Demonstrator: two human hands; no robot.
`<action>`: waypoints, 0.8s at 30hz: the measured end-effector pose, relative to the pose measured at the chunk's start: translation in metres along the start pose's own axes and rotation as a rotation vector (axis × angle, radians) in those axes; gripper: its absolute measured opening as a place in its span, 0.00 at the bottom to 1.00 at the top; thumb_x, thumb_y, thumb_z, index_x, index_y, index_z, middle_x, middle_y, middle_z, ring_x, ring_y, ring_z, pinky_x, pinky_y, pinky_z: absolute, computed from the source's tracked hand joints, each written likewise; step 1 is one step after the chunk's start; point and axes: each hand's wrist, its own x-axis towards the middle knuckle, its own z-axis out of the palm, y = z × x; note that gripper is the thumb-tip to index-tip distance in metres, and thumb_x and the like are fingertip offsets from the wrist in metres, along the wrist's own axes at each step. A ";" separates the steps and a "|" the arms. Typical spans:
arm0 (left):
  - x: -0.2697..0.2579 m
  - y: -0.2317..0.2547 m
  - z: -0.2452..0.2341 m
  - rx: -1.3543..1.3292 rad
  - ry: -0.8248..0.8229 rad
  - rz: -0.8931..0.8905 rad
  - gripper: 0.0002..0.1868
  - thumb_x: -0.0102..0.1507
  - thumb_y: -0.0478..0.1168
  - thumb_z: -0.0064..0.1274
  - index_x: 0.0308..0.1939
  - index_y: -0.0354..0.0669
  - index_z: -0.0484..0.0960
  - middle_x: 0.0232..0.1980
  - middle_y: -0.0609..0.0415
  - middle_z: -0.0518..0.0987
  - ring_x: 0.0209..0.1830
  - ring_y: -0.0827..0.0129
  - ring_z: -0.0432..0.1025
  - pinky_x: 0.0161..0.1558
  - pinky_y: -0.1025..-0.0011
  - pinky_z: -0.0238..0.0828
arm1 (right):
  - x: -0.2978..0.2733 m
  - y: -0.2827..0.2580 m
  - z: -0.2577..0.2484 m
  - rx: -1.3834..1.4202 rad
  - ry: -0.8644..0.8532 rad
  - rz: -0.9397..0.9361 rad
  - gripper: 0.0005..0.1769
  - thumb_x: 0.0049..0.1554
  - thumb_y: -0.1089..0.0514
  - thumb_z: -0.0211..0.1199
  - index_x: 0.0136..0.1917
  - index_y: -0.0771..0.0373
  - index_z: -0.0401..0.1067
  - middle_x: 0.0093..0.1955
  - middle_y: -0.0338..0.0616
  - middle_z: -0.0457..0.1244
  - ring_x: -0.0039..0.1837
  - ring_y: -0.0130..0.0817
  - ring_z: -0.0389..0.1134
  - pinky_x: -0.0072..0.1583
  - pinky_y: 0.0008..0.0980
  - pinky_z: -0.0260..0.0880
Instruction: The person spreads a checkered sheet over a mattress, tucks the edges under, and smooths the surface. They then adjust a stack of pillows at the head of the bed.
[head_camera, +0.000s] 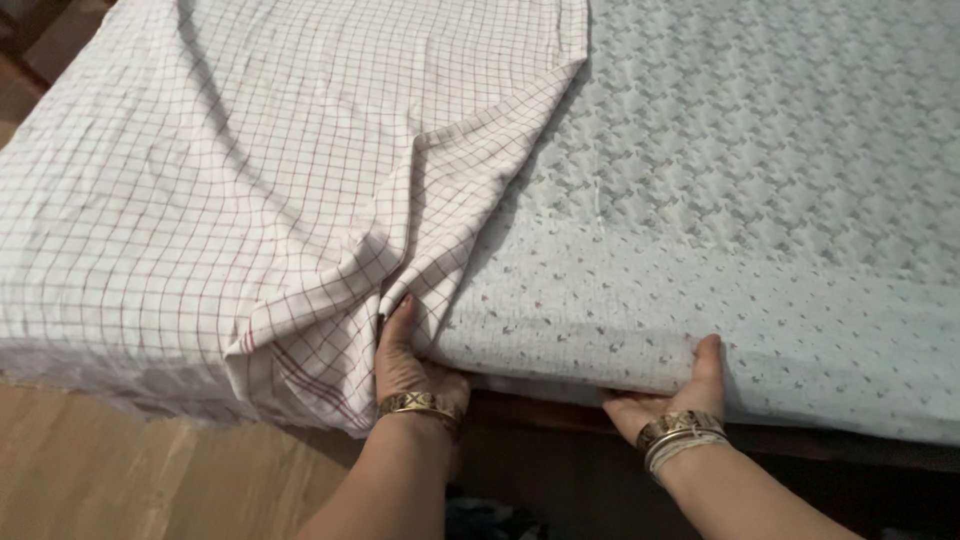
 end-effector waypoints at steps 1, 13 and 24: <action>0.001 0.001 -0.001 0.026 0.035 0.010 0.34 0.54 0.45 0.61 0.65 0.50 0.76 0.66 0.49 0.78 0.65 0.52 0.71 0.68 0.46 0.62 | 0.002 0.001 -0.002 0.004 0.021 0.001 0.60 0.51 0.25 0.62 0.81 0.63 0.48 0.82 0.58 0.48 0.82 0.55 0.49 0.79 0.61 0.39; -0.026 0.008 0.000 1.180 0.320 -0.047 0.46 0.61 0.68 0.51 0.66 0.29 0.70 0.69 0.36 0.71 0.63 0.47 0.72 0.60 0.54 0.71 | 0.012 -0.007 -0.005 -0.310 0.237 0.020 0.55 0.56 0.26 0.63 0.79 0.65 0.48 0.79 0.60 0.48 0.78 0.55 0.50 0.75 0.60 0.53; -0.050 0.084 0.051 2.338 0.318 1.110 0.44 0.50 0.60 0.62 0.67 0.48 0.69 0.68 0.42 0.70 0.62 0.53 0.71 0.57 0.52 0.66 | -0.035 0.008 0.049 -1.307 0.172 -0.958 0.47 0.51 0.57 0.67 0.79 0.54 0.50 0.81 0.56 0.47 0.76 0.51 0.55 0.72 0.45 0.61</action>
